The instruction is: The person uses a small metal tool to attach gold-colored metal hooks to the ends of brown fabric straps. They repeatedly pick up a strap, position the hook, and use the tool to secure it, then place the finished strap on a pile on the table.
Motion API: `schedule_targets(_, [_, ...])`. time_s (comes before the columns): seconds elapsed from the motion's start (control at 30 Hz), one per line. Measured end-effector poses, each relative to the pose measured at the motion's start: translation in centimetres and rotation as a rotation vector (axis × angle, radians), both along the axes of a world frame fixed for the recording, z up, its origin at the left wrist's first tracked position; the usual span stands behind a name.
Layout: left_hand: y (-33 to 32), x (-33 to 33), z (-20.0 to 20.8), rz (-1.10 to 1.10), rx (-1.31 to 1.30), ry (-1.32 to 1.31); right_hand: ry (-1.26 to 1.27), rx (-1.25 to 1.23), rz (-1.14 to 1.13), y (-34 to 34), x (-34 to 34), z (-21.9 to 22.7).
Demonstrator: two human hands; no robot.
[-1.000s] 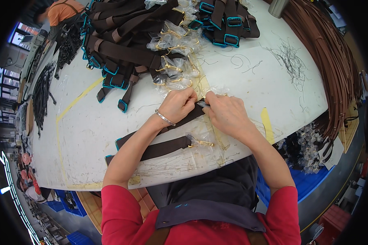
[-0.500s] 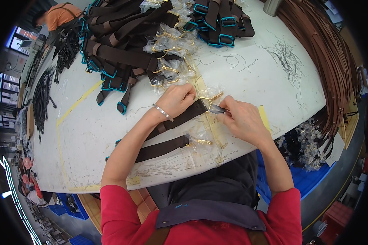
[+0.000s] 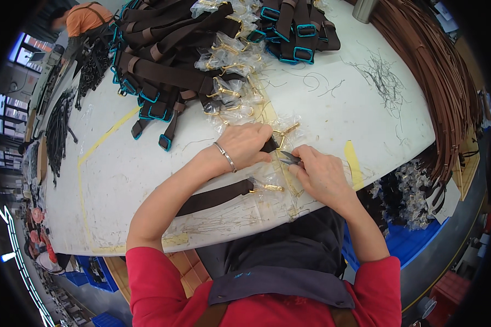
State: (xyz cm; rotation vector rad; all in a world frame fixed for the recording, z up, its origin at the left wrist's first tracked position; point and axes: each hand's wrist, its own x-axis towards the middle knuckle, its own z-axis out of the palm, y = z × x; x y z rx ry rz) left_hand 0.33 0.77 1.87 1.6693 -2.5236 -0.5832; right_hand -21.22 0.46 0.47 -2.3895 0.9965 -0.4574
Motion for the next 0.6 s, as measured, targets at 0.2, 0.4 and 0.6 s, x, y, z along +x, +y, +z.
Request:
schedule_targets(0.2, [-0.2,-1.3,1.3,0.004,0.156,-0.178,0.032,-0.029,0.024,-0.3,0.3,-0.5])
schedule_targets(0.4, [-0.2,-1.7,0.7,-0.044,0.189,-0.158,0.017,0.001,0.027,-0.6,-0.4,-0.2])
schedule_targets(0.6, [-1.3,0.9,-0.8,-0.122,0.21,0.204,-0.021,-0.092,-0.01,0.1,0.7,-0.9])
